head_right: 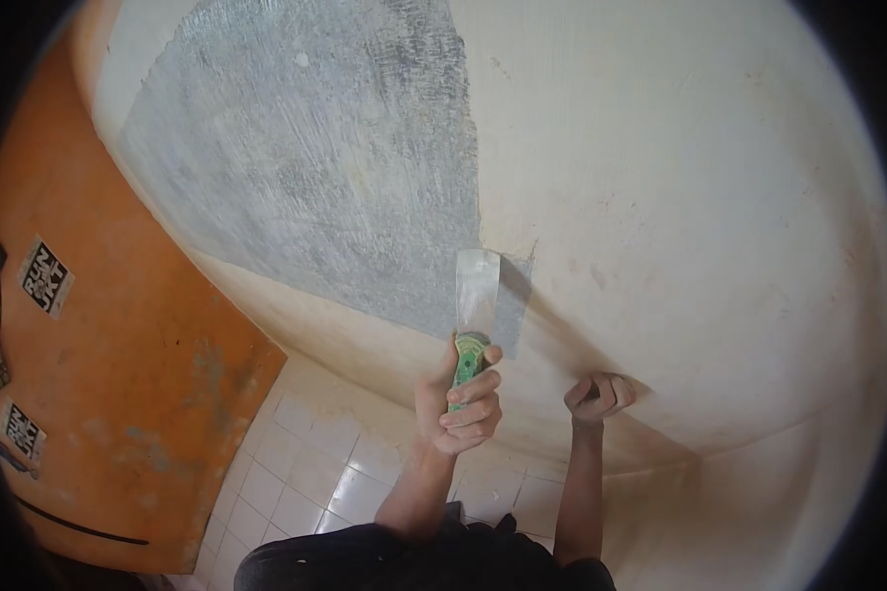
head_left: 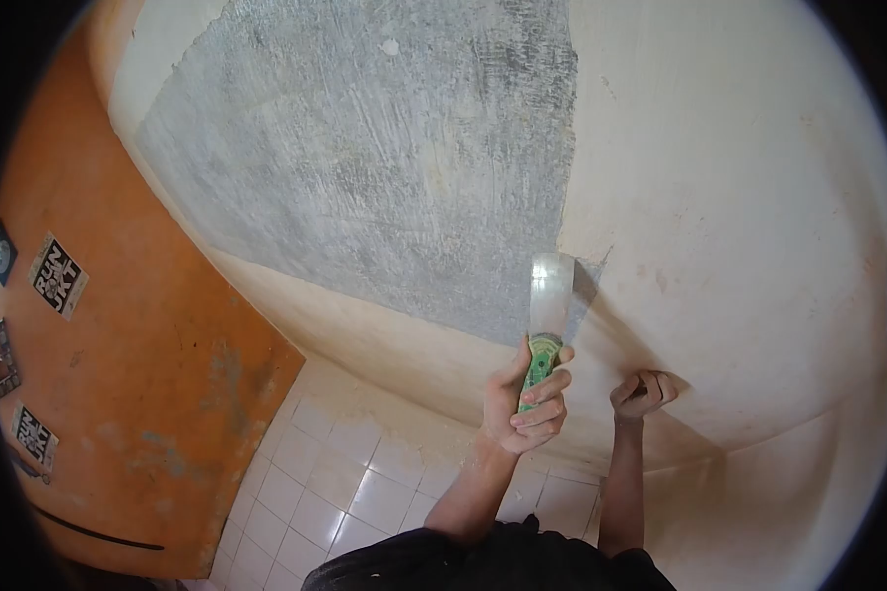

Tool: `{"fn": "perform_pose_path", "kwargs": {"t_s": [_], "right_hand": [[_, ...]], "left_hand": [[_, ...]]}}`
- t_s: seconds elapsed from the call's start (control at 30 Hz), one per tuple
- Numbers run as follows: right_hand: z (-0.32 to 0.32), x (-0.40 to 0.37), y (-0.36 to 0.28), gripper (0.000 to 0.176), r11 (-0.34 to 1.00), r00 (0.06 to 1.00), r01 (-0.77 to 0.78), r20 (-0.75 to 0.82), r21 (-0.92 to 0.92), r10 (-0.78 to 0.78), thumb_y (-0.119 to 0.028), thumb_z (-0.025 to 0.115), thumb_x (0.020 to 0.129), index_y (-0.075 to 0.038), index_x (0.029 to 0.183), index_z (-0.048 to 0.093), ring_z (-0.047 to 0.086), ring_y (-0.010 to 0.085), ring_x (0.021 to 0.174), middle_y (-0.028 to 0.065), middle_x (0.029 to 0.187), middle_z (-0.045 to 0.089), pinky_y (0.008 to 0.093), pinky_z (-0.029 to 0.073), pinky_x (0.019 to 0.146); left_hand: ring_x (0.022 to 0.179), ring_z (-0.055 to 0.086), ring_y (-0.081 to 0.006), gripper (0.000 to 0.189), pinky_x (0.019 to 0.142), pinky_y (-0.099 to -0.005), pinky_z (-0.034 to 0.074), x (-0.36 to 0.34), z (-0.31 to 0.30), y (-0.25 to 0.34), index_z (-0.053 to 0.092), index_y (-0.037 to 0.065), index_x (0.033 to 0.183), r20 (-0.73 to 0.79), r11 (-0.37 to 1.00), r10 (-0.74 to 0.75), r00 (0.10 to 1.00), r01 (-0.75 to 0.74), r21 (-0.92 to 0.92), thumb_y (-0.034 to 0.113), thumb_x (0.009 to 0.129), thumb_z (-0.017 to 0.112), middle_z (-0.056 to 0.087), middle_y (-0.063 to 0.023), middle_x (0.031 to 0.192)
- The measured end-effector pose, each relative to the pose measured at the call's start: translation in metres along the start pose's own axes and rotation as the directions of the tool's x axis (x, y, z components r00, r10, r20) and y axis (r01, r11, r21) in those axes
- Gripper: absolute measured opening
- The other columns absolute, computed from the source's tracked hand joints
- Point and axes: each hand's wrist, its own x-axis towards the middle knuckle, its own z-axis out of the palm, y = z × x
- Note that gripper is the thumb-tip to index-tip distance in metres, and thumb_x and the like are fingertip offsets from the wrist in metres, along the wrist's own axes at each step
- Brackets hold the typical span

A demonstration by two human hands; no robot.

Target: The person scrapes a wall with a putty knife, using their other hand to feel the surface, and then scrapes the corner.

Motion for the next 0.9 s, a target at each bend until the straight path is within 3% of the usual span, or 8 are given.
{"fn": "perform_pose_path", "kwargs": {"t_s": [0.3, 0.4, 0.47, 0.5, 0.6, 0.7, 0.9], "right_hand": [[0.002, -0.001, 0.0, 0.019, 0.999, 0.999, -0.033, -0.018, -0.03, 0.032, -0.025, 0.051, 0.092, -0.007, 0.095, 0.049, 0.043, 0.024, 0.085, 0.008, 0.095, 0.043, 0.0368, 0.037, 0.075], [-0.001, -0.002, -0.004, 0.019, 1.0, 1.0, -0.018, -0.017, 0.009, 0.018, -0.025, 0.051, 0.092, -0.007, 0.095, 0.049, 0.042, 0.0241, 0.086, 0.0084, 0.095, 0.043, 0.0366, 0.038, 0.075], [-0.001, -0.001, -0.004, 0.018, 0.999, 0.999, -0.039, 0.014, 0.025, 0.038, -0.022, 0.049, 0.094, -0.004, 0.099, 0.048, 0.041, 0.0252, 0.09, 0.0115, 0.098, 0.043, 0.039, 0.038, 0.077], [0.0, -0.001, -0.001, 0.018, 0.999, 1.0, -0.028, 0.007, 0.023, 0.028, -0.022, 0.049, 0.094, -0.004, 0.099, 0.048, 0.041, 0.0252, 0.09, 0.0115, 0.098, 0.043, 0.039, 0.038, 0.077], [0.001, -0.002, -0.001, 0.018, 1.0, 1.0, -0.005, -0.013, 0.0, 0.005, -0.021, 0.05, 0.093, -0.004, 0.099, 0.048, 0.041, 0.0257, 0.09, 0.0116, 0.097, 0.043, 0.0388, 0.038, 0.078], [-0.001, -0.002, -0.001, 0.018, 1.0, 1.0, 0.006, 0.005, -0.021, -0.006, -0.021, 0.05, 0.093, -0.004, 0.098, 0.048, 0.041, 0.0256, 0.089, 0.0115, 0.096, 0.043, 0.0378, 0.039, 0.076], [-0.002, 0.0, -0.003, 0.017, 1.0, 0.999, -0.016, 0.028, -0.018, 0.016, -0.02, 0.049, 0.093, -0.003, 0.099, 0.047, 0.041, 0.0243, 0.088, 0.0132, 0.099, 0.041, 0.0362, 0.04, 0.074]], "left_hand": [[0.036, 0.033, -0.0075, 0.049, 0.028, -0.0192, 0.021, -0.006, -0.007, 0.006, 0.047, 0.004, 0.09, -0.04, 0.997, -0.036, 0.999, 0.033, -0.075, 0.05, 0.098, 0.031, 0.042, -0.0022, 0.064], [0.038, 0.034, -0.0077, 0.049, 0.029, -0.0196, 0.021, 0.018, 0.022, 0.013, 0.045, 0.004, 0.087, -0.027, 1.0, 0.001, 1.0, -0.001, -0.031, 0.05, 0.098, 0.031, 0.041, -0.0018, 0.064], [0.038, 0.033, -0.0076, 0.047, 0.03, -0.0202, 0.023, 0.031, 0.038, 0.021, 0.045, 0.005, 0.088, 0.042, 0.991, 0.006, 0.999, -0.012, 0.136, 0.049, 0.098, 0.031, 0.038, -0.0008, 0.063], [0.038, 0.033, -0.0076, 0.047, 0.03, -0.0202, 0.023, 0.027, 0.036, 0.018, 0.045, 0.005, 0.088, 0.054, 0.991, 0.002, 0.999, -0.009, 0.136, 0.049, 0.098, 0.031, 0.038, -0.0008, 0.063], [0.041, 0.034, -0.0084, 0.048, 0.031, -0.0203, 0.023, -0.003, 0.013, 0.005, 0.044, 0.005, 0.086, -0.079, 1.0, 0.017, 0.997, -0.015, 0.022, 0.05, 0.098, 0.03, 0.04, -0.0014, 0.065], [0.04, 0.034, -0.0084, 0.049, 0.03, -0.0202, 0.022, -0.009, 0.01, 0.007, 0.044, 0.004, 0.086, -0.168, 0.995, 0.054, 0.984, -0.039, 0.092, 0.049, 0.098, 0.03, 0.039, -0.0012, 0.064], [0.04, 0.032, -0.0079, 0.05, 0.029, -0.0194, 0.021, -0.015, 0.019, 0.007, 0.044, 0.003, 0.086, -0.191, 0.994, 0.031, 0.981, -0.011, 0.107, 0.049, 0.098, 0.03, 0.038, -0.0014, 0.062]]}}
